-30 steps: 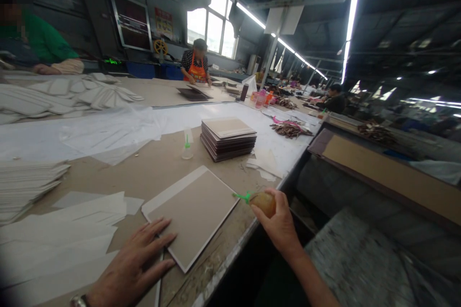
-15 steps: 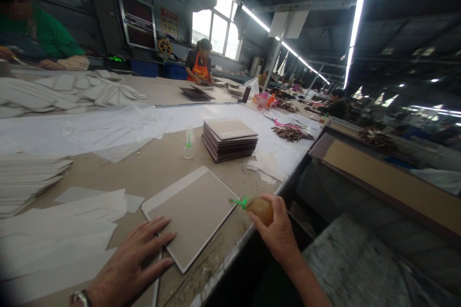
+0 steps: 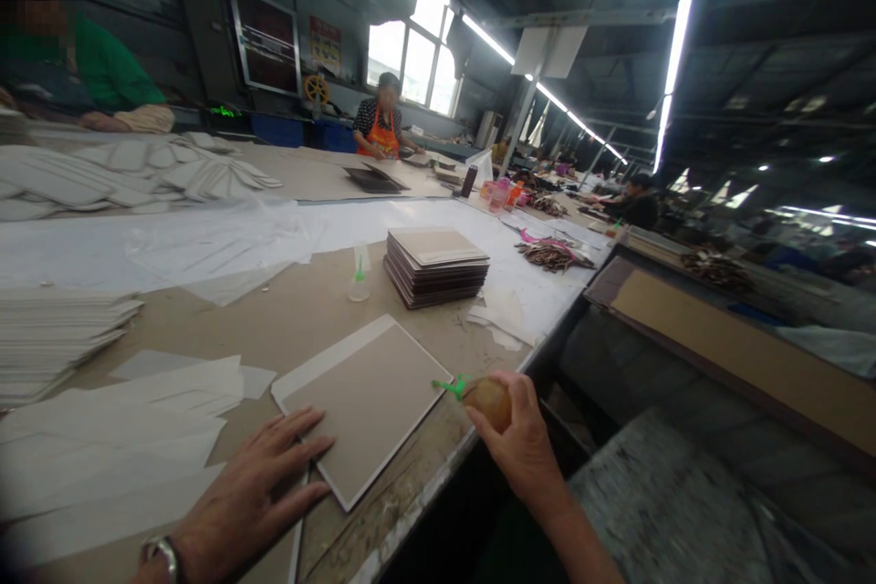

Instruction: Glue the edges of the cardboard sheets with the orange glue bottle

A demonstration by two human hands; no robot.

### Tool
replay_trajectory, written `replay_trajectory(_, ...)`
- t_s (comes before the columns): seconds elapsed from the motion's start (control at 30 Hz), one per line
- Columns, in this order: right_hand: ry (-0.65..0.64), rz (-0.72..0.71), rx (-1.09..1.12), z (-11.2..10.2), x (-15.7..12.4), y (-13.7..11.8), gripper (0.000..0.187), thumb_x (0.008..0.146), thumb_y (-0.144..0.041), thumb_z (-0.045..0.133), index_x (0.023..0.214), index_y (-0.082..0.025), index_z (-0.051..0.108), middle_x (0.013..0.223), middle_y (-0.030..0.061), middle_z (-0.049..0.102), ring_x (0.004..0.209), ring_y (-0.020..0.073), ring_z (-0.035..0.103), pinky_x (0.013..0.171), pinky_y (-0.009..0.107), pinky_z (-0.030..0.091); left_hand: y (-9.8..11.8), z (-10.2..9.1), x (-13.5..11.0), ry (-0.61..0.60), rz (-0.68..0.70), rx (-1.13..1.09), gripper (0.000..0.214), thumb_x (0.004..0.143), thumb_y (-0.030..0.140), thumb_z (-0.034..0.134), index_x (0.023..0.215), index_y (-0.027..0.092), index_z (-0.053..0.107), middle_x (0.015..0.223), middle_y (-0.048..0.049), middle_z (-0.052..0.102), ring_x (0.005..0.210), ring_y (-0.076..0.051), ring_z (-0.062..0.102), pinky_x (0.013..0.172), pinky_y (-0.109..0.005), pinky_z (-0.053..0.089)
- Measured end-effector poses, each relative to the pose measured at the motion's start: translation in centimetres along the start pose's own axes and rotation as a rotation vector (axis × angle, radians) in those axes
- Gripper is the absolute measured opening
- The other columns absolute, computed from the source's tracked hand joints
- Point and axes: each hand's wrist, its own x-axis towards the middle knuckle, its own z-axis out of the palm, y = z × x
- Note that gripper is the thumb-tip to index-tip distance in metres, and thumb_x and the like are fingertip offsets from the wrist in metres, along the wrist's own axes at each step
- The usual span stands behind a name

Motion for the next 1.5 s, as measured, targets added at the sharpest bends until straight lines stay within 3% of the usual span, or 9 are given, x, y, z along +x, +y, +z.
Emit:
replay_trajectory(0.27, 0.040, -0.007, -0.004, 0.5, 0.9, 0.8, 0.035, 0.079, -0.040, 0.060, 0.106, -0.023, 0.047, 0.103, 0.0050, 0.051, 0.096, 0.0231, 0.055, 0.088, 0.041, 0.045, -0.1, 0.1, 0.0, 0.001, 0.001, -0.008, 0.036, 0.079, 0.050, 0.060, 0.109, 0.031, 0.063, 0.121, -0.0078, 0.060, 0.108, -0.028, 0.058, 0.090, -0.046, 0.051)
replay_trajectory(0.87, -0.005, -0.003, 0.033, 0.0, 0.3, -0.8, 0.033, 0.077, -0.040, 0.060, 0.104, -0.024, 0.049, 0.101, 0.0045, 0.053, 0.096, 0.0229, 0.056, 0.088, 0.040, 0.046, -0.3, 0.6, -0.4, -0.039, -0.053, -0.045, 0.036, 0.079, 0.049, 0.060, 0.111, 0.032, 0.062, 0.125, -0.0069, 0.056, 0.114, -0.029, 0.054, 0.095, -0.049, 0.046)
replay_trajectory(1.23, -0.120, 0.036, 0.100, -0.3, -2.9, -3.4, 0.035, 0.077, -0.039, 0.062, 0.106, -0.026, 0.048, 0.103, 0.0037, 0.055, 0.092, 0.0223, 0.058, 0.083, 0.038, 0.050, 0.1, 0.2, -0.2, -0.109, -0.108, -0.099, 0.034, 0.079, 0.044, 0.062, 0.110, 0.031, 0.062, 0.126, -0.0071, 0.056, 0.118, -0.030, 0.050, 0.098, -0.054, 0.042)
replay_trajectory(1.5, -0.199, -0.021, 0.132, -0.3, -4.6, -5.7, 0.036, 0.077, -0.039, 0.064, 0.107, -0.028, 0.047, 0.103, 0.0019, 0.056, 0.092, 0.0208, 0.059, 0.083, 0.033, 0.050, 1.1, -1.0, 0.7, -0.198, -0.170, -0.158, 0.032, 0.077, 0.036, 0.064, 0.108, 0.028, 0.063, 0.126, -0.0101, 0.055, 0.120, -0.031, 0.047, 0.100, -0.056, 0.037)
